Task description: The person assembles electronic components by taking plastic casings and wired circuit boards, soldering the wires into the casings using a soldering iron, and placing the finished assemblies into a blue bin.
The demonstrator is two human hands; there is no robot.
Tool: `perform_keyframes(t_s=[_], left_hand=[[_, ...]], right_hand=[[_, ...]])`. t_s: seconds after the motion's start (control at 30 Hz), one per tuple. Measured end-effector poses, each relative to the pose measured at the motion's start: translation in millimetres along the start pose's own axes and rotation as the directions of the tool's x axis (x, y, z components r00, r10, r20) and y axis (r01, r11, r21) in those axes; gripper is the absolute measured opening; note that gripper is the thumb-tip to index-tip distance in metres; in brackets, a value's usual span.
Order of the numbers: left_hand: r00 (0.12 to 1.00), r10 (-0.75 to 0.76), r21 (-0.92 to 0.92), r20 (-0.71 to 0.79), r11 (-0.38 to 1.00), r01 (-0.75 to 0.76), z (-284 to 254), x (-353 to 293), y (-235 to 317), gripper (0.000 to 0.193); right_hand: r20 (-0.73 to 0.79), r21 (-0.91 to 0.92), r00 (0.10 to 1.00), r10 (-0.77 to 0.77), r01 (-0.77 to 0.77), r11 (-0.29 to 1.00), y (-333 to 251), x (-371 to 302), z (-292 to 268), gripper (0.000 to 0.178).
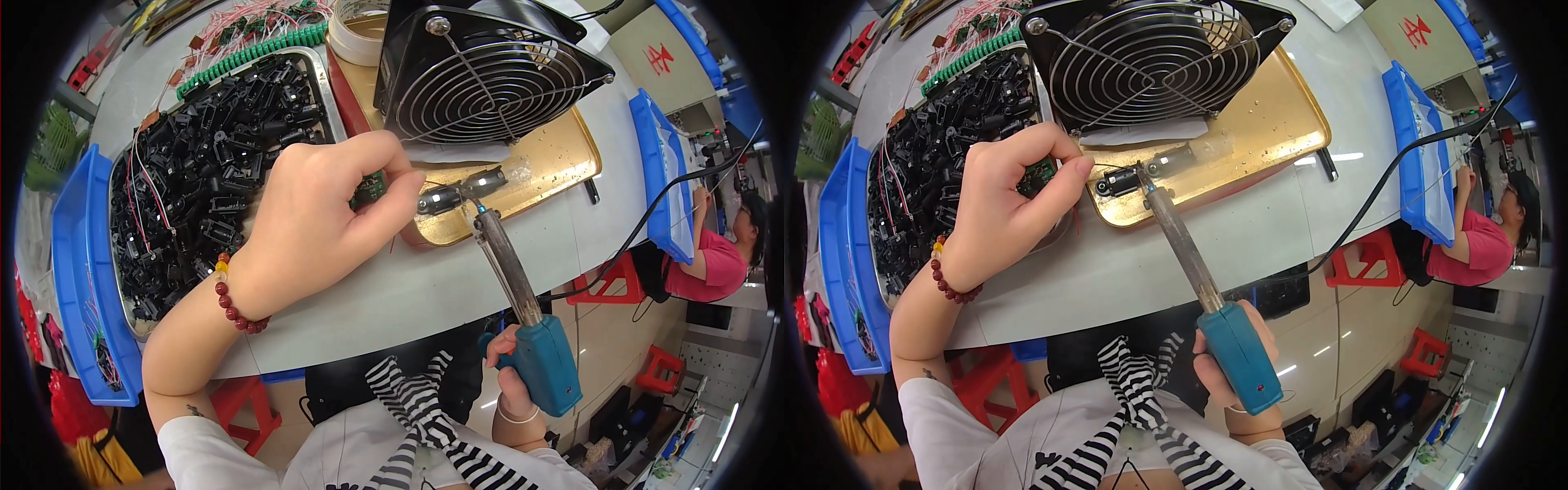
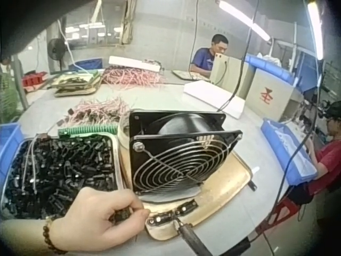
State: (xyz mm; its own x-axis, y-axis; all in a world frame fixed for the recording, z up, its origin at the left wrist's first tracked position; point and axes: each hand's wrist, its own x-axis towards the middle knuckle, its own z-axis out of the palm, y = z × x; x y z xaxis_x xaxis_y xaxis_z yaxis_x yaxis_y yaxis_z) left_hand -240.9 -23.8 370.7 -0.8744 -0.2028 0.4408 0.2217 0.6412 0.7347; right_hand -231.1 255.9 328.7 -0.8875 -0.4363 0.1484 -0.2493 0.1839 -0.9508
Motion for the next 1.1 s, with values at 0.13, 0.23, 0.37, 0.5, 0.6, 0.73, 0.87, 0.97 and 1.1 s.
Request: perform_keyframes(t_s=[0.13, 0.23, 0.37, 0.5, 0.6, 0.73, 0.87, 0.97, 1.1], left_hand=[[1.0, -0.005, 0.027, 0.009, 1.0, 0.005, 0.7, -0.8, 0.1, 0.014], [1.0, -0.004, 0.033, 0.003, 0.999, 0.004, -0.5, -1.0, -0.1, 0.014], [1.0, -0.001, 0.019, 0.0, 1.0, 0.001, -0.1, 0.5, 0.3, 0.014], [1.0, -0.008, 0.026, 0.008, 1.0, 0.007, -1.0, 0.6, 0.7, 0.014], [1.0, 0.0, 0.02, 0.001, 1.0, 0.0, -1.4, 0.6, 0.9, 0.014], [0.999, -0.027, 0.013, 0.038, 1.0, 0.026, -2.8, 0.1, 0.6, 0.012], [0.996, -0.055, 0.018, 0.072, 0.998, 0.054, -4.8, -0.1, 3.0, 0.01], [0.998, -0.028, 0.005, 0.059, 1.0, 0.028, -4.3, 0.0, 1.8, 0.01], [1.0, -0.016, -0.002, 0.025, 1.0, 0.016, -3.1, 1.4, 2.9, 0.013]], right_hand=[[-0.096, 0.172, 0.992, 0.076, -0.058, 0.983, -10.4, 4.8, 11.4, 0.022], [-0.024, 0.054, 1.0, 0.016, -0.015, 0.998, -4.3, 2.9, 4.0, 0.024], [0.013, -0.003, 1.0, 0.011, -0.011, 1.0, -0.4, -1.5, -1.4, 0.022], [0.009, -0.004, 1.0, 0.003, -0.003, 1.0, -2.1, 0.5, 1.0, 0.024], [-0.009, 0.044, 1.0, 0.009, -0.009, 0.999, -7.6, 5.4, 4.5, 0.027], [0.017, 0.264, 0.997, 0.074, -0.076, 0.962, -3.4, -1.7, 1.0, 0.042], [0.056, 0.332, 0.991, 0.123, -0.135, 0.934, -1.4, -3.4, -4.2, 0.057], [0.051, 0.342, 0.989, 0.137, -0.146, 0.928, -3.1, -1.6, -1.7, 0.056], [0.075, 0.327, 0.984, 0.161, -0.177, 0.929, -2.9, -3.3, -2.3, 0.055]])
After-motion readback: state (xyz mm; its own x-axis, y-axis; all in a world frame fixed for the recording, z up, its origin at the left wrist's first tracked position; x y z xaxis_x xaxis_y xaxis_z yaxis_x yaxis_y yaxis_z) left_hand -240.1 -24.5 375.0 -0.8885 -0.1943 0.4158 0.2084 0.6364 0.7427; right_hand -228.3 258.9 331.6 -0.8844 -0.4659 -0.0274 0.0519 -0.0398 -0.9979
